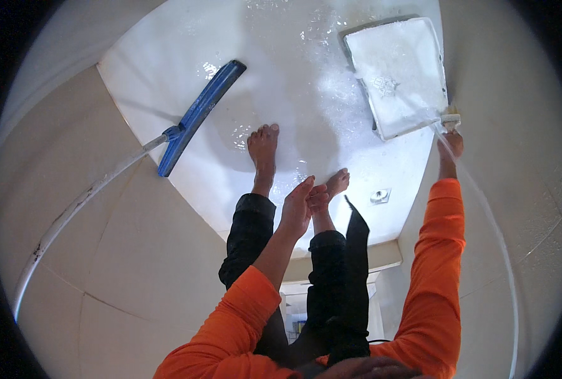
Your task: The person uses a paintbrush to apply a white substance from a tray onto the shower floor. They then use a squeegee to spread the substance and push water toward the drain while rinsing the area with a shower head.
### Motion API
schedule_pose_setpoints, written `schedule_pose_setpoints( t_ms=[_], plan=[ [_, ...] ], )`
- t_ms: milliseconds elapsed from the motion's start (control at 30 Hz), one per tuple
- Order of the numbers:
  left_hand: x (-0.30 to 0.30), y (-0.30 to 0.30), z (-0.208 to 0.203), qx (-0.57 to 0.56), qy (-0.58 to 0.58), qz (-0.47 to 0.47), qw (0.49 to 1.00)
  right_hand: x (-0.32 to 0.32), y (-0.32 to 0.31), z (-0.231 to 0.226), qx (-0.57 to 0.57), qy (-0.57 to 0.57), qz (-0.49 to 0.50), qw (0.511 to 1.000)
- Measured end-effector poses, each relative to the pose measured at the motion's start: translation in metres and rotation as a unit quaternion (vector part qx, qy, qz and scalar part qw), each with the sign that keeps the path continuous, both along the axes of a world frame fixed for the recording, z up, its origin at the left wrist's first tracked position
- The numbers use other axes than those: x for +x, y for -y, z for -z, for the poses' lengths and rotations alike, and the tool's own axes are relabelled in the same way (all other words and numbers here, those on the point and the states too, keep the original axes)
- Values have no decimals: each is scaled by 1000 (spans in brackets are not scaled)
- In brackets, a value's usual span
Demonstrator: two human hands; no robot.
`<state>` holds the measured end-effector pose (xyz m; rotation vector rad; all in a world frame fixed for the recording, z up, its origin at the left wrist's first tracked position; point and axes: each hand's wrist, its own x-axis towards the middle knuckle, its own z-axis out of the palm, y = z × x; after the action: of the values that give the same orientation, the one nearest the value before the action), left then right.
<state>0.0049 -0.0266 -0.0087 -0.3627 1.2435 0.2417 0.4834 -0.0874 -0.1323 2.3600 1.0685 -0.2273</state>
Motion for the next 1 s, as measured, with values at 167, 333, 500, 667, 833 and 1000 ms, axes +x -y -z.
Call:
schedule_pose_setpoints(
  t_ms=[167,333,500,667,833,1000],
  plan=[
    [5,0,-5,22,-8,19,1000,-105,20,24,-23,-42,-93,995],
    [6,-2,-5,3,6,7,1000,-167,3,-33,-25,-263,-6,964],
    [1,-2,-9,23,9,5,1000,-147,-31,-58,106,-115,102,982],
    [-1,-2,-8,11,9,-10,1000,-215,-53,-66,2,-225,63,972],
    [-2,-5,-5,9,-11,4,1000,-201,-142,-36,67,-229,-54,970],
    [-6,-5,-6,13,1,-14,1000,-123,-203,-14,114,-170,-6,979]
  ],
)
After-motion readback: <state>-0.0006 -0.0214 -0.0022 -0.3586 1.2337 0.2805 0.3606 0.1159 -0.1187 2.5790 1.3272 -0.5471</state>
